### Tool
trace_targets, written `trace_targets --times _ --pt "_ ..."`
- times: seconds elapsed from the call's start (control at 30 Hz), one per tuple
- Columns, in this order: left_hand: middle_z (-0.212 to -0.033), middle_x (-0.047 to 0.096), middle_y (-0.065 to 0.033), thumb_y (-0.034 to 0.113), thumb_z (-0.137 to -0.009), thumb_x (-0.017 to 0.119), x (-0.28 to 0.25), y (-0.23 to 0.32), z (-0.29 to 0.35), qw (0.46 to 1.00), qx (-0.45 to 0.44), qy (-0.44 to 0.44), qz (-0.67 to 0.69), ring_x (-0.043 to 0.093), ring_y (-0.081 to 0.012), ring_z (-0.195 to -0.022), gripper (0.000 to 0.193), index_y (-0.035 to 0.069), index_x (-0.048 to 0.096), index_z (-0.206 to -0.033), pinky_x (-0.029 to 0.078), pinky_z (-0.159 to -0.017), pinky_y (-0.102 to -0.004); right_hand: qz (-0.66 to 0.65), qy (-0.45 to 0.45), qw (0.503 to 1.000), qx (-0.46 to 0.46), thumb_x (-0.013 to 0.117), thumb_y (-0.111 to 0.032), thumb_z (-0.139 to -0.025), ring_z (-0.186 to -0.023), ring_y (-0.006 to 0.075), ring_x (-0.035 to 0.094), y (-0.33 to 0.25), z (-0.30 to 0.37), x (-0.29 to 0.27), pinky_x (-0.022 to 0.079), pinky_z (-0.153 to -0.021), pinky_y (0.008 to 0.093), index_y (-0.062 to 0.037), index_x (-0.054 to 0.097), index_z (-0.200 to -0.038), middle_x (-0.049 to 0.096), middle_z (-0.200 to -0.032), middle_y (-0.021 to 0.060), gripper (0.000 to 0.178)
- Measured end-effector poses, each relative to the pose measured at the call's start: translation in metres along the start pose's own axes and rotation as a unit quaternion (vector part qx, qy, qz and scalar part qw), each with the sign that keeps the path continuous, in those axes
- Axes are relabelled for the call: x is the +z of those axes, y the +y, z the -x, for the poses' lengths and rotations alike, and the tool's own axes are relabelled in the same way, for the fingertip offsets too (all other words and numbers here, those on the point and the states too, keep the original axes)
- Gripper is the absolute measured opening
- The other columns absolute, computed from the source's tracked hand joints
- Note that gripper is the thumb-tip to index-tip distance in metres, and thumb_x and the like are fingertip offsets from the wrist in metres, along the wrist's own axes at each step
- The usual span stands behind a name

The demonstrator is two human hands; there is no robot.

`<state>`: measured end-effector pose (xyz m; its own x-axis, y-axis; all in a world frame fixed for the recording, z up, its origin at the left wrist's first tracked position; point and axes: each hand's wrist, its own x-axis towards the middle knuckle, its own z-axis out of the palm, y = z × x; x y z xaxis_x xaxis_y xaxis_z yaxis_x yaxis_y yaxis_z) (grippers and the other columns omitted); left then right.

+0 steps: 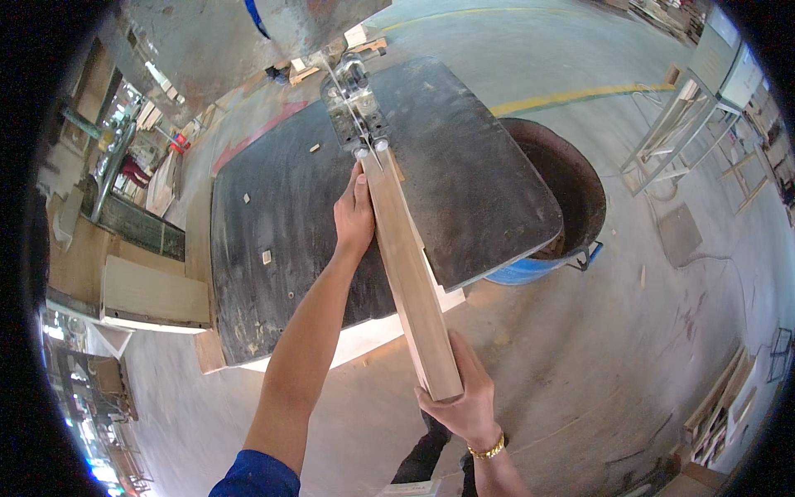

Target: The person feeds a long wooden plank into a bandsaw and guides it through the blade to cut it lengthwise. The person maintains steady hand pressure and alignment as the saw separates the plank into two pieces.

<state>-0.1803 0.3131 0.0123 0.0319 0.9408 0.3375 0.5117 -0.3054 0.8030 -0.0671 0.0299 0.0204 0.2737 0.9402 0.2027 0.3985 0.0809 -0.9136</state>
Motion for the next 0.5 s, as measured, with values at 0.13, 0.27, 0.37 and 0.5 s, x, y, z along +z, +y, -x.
trace_targets --times 0.13,0.27,0.37,0.5 --pt "-0.132 0.050 -0.0251 0.033 -0.099 0.032 -0.003 0.001 0.000 1.000 -0.004 0.000 -0.003 0.051 -0.0404 -0.119 0.053 -0.006 0.047 -0.132 0.040 -0.100 -0.0420 0.120 0.027 0.991 -0.052 0.086 -0.015 -0.057 -0.108 0.0348 0.056 -0.011 0.017 -0.015 0.047 -0.091 0.0428 0.0037 0.056 -0.120 0.062 -0.113 0.0169 0.073" --pt "-0.132 0.050 -0.0249 0.032 -0.099 0.033 -0.002 0.000 -0.002 1.000 0.024 0.016 0.007 0.050 -0.0398 -0.120 0.052 -0.007 0.047 -0.131 0.040 -0.101 -0.0405 0.107 0.060 0.991 -0.046 0.086 -0.016 -0.060 -0.099 0.0323 0.057 -0.013 0.033 -0.012 0.048 -0.085 0.0411 0.0038 0.061 -0.112 0.062 -0.111 0.0161 0.060" --pt "-0.130 0.051 -0.0257 0.030 -0.099 0.034 0.001 0.002 0.000 1.000 0.008 0.018 0.012 0.051 -0.0395 -0.120 0.050 -0.007 0.049 -0.130 0.040 -0.101 -0.0401 0.100 0.058 0.993 -0.030 0.084 -0.016 -0.065 -0.096 0.0315 0.057 -0.012 0.033 -0.011 0.048 -0.081 0.0405 0.0041 0.062 -0.112 0.062 -0.110 0.0157 0.056" --pt "-0.128 0.053 -0.0270 0.030 -0.099 0.035 -0.001 0.002 -0.001 0.999 0.013 0.024 0.020 0.052 -0.0396 -0.119 0.050 -0.009 0.050 -0.128 0.042 -0.099 -0.0402 0.102 0.062 0.992 -0.052 0.084 -0.017 -0.067 -0.095 0.0307 0.057 -0.015 0.031 -0.008 0.048 -0.080 0.0402 0.0046 0.061 -0.114 0.062 -0.111 0.0162 0.057"
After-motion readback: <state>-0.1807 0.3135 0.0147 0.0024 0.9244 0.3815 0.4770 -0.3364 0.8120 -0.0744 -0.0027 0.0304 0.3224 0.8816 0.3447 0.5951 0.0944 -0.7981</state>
